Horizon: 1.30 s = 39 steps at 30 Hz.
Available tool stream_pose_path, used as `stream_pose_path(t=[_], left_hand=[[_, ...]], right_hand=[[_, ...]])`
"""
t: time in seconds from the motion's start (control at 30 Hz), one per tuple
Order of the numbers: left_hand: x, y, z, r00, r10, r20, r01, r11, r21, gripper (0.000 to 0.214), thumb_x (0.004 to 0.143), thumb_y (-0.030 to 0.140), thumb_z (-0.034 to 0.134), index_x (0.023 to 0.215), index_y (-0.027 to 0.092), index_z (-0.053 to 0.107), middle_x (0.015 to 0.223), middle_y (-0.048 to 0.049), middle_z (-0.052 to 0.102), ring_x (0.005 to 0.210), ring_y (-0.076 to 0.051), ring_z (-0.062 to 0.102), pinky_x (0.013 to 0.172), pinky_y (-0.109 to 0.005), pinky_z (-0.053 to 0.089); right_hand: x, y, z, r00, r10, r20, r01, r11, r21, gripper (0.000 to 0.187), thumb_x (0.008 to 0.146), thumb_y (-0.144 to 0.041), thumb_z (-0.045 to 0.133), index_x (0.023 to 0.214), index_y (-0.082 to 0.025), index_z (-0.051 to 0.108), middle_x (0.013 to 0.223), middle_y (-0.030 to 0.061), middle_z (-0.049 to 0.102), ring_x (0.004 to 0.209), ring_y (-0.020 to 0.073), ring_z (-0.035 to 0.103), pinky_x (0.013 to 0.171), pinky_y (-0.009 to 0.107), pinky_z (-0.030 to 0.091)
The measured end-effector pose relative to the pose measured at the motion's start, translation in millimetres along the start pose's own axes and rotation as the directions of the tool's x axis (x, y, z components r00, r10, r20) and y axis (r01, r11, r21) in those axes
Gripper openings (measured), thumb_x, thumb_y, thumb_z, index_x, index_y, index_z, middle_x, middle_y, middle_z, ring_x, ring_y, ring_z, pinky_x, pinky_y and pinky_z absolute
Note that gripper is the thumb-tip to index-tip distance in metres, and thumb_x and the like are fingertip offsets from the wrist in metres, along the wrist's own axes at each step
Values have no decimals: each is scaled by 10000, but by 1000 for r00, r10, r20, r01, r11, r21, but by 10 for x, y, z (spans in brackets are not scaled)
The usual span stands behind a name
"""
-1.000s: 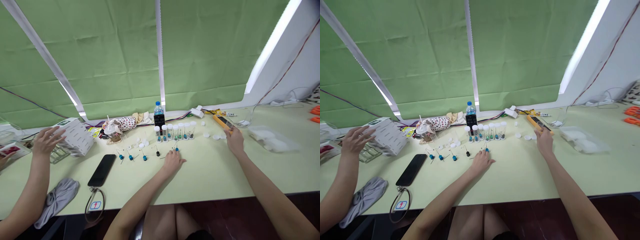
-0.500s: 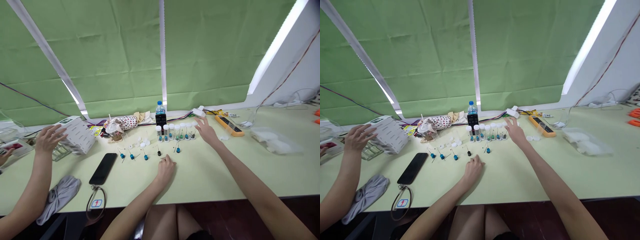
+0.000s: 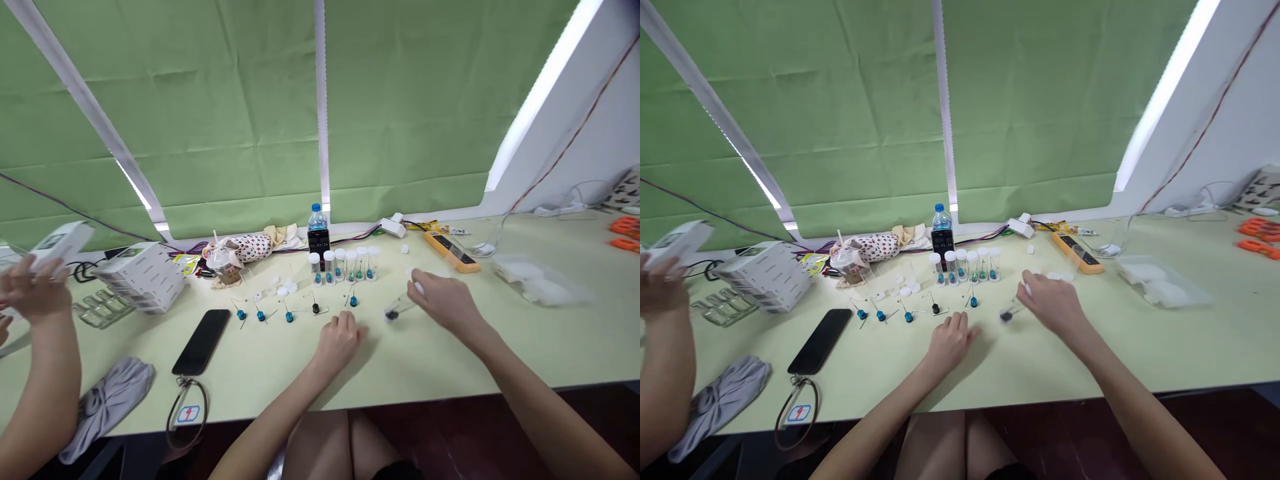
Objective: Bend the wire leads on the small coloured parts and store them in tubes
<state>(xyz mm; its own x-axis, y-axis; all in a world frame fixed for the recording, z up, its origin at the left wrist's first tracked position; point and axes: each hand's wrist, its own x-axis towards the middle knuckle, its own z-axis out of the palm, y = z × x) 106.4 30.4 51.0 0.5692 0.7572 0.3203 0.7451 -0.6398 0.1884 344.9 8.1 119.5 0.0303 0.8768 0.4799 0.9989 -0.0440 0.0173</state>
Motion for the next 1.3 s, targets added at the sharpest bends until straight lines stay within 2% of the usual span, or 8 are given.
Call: stream_pose_path(t=[0.1, 0.23, 0.53, 0.63, 0.8, 0.93, 1.1, 1.3], left_hand=[[35, 323, -163, 997, 60, -52, -75, 926, -369, 604, 755, 566, 560, 1171, 138, 467, 1024, -147, 581, 978, -296, 564, 789, -392, 480], [138, 606, -133, 925, 146, 350, 244, 477, -844, 267, 801, 414, 531, 890, 172, 463, 600, 34, 504, 492, -129, 558, 470, -242, 448], [147, 558, -51, 560, 664, 496, 758, -169, -630, 287, 650, 292, 670, 728, 197, 411, 422, 96, 382, 283, -55, 296, 298, -172, 235], [36, 468, -40, 531, 718, 450, 774, -193, -603, 289, 671, 306, 677, 802, 191, 446, 420, 93, 384, 268, -61, 283, 288, -176, 225], [143, 323, -73, 778, 488, 396, 585, -332, -740, 343, 798, 512, 485, 873, 178, 475, 493, 32, 479, 382, -119, 461, 389, -230, 380], [285, 176, -119, 756, 438, 487, 635, -307, -709, 402, 816, 558, 385, 912, 177, 472, 557, 5, 513, 468, -150, 536, 450, -264, 435], [317, 24, -194, 716, 368, 594, 671, -126, -731, 408, 806, 549, 462, 980, 181, 479, 582, 21, 502, 435, -125, 515, 421, -235, 411], [336, -31, -237, 687, 397, 608, 688, -89, -720, 438, 827, 537, 441, 980, 135, 523, 533, 11, 472, 424, -110, 465, 425, -225, 373]], right_hand=[[-235, -358, -190, 995, -98, -11, 99, 992, 74, 269, 888, -332, 345, 725, -208, 520, 595, 17, 607, 468, 126, 479, 486, 270, 151], [-358, -481, -151, 991, -130, 7, 126, 972, 197, 364, 905, -308, 281, 618, -203, 480, 506, 5, 546, 455, 122, 448, 490, 261, 184], [-351, 200, 370, 995, 60, 76, -96, 693, 714, 457, 913, -436, 203, 632, -210, 486, 572, 6, 520, 533, 154, 482, 544, 264, 364], [-177, 592, 611, 952, 304, -45, -205, 737, 644, 458, 924, -451, 175, 816, -206, 546, 711, 37, 566, 665, 186, 539, 609, 287, 406], [-37, 682, 934, 985, 125, 116, -155, 941, 301, 344, 894, -412, 384, 1120, -205, 540, 1041, 123, 562, 845, 236, 574, 735, 361, 443], [-94, 324, 800, 981, 195, -5, -185, 937, 295, 364, 913, -411, 359, 1122, -185, 553, 1101, 170, 552, 888, 269, 554, 736, 403, 443], [-196, -87, 355, 974, -120, 193, -103, 524, 845, 444, 924, -504, 306, 951, -212, 641, 867, 40, 556, 687, 144, 503, 634, 278, 431], [-297, -270, 246, 869, -365, 333, -301, 145, 943, 409, 846, -542, 483, 980, -208, 679, 855, 15, 424, 594, 85, 346, 496, 215, 314]])
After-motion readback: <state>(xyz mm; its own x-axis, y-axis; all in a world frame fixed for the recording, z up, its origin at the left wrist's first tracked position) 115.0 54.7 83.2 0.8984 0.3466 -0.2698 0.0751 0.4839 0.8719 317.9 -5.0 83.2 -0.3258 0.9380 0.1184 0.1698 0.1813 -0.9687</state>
